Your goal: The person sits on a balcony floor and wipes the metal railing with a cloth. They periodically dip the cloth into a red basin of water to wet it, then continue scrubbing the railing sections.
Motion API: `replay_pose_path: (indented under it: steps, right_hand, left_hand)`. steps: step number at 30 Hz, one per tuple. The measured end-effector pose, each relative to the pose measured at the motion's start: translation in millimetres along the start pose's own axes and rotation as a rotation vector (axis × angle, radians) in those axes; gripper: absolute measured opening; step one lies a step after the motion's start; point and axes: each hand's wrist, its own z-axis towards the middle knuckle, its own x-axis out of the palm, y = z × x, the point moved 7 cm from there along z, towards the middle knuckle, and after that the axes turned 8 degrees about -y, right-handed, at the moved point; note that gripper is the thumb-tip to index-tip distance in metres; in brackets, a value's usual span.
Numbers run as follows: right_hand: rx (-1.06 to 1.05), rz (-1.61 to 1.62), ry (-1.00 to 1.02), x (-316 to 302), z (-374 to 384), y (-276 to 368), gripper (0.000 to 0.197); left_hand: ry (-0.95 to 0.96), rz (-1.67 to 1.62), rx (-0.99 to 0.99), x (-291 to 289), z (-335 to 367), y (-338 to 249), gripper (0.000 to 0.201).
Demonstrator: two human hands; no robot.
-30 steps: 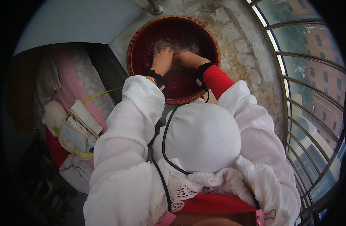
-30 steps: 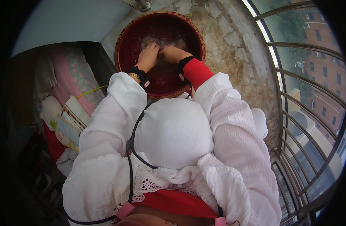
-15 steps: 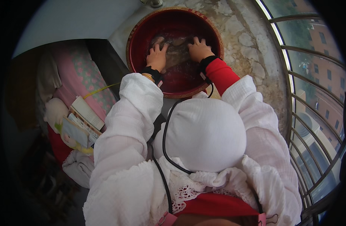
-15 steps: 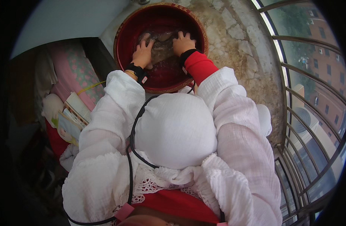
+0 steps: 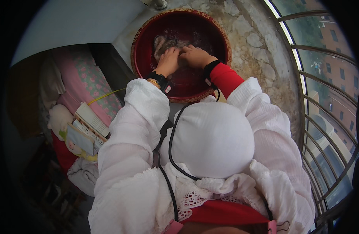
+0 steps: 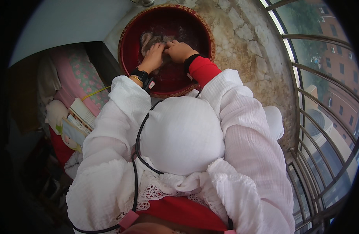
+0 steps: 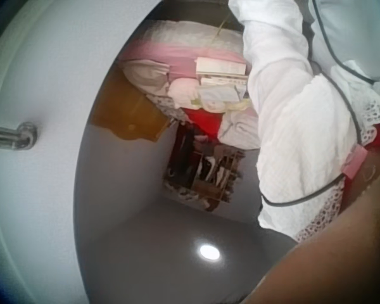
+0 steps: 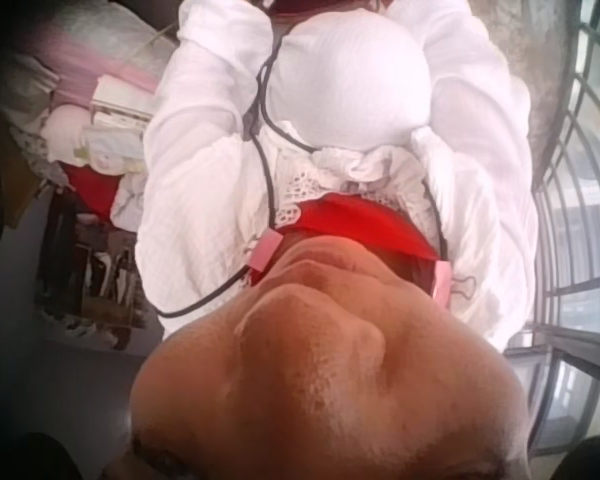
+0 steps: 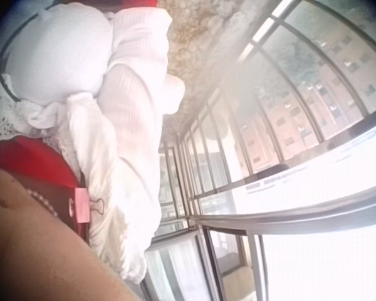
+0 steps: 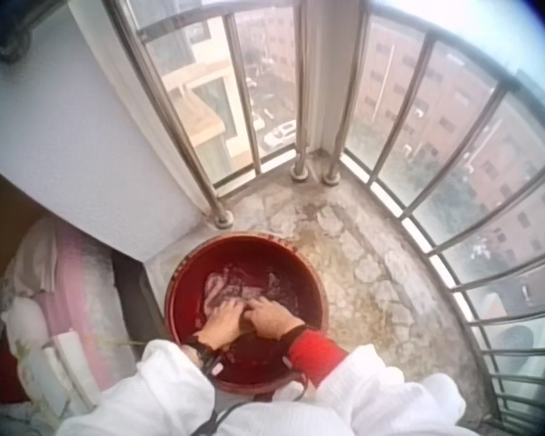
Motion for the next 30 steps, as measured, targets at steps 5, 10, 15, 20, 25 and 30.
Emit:
replay_pose_path:
  steps: [5, 10, 15, 20, 25, 30]
  right_hand:
    - [0.365, -0.096, 0.256, 21.8, -15.0, -16.5, 0.037]
    - [0.074, 0.097, 0.344, 18.4, -21.4, 1.7, 0.045]
    - [0.311, 0.164, 0.249, 16.8, -21.9, -19.9, 0.051]
    - [0.451, 0.541, 0.150, 21.4, -27.9, -37.2, 0.054]
    - [0.733, 1.293, -0.106, 6.0, -27.8, -43.9, 0.056]
    - [0.681, 2.165, -0.017, -5.1, -7.5, 7.0, 0.057]
  left_hand:
    - [0.093, 0.568, -0.344, -15.9, -6.4, 16.4, 0.077]
    - [0.132, 0.297, -0.106, 9.5, -16.5, -9.8, 0.083]
    - [-0.015, 0.254, -0.398, 19.7, -10.9, 18.9, 0.045]
    - [0.084, -0.659, -0.589, 11.4, -10.6, 10.4, 0.025]
    - [-0.030, -1.505, -0.467, -55.5, -25.3, -26.7, 0.031]
    - [-0.239, -2.028, -0.564, -81.8, -24.1, -42.8, 0.024]
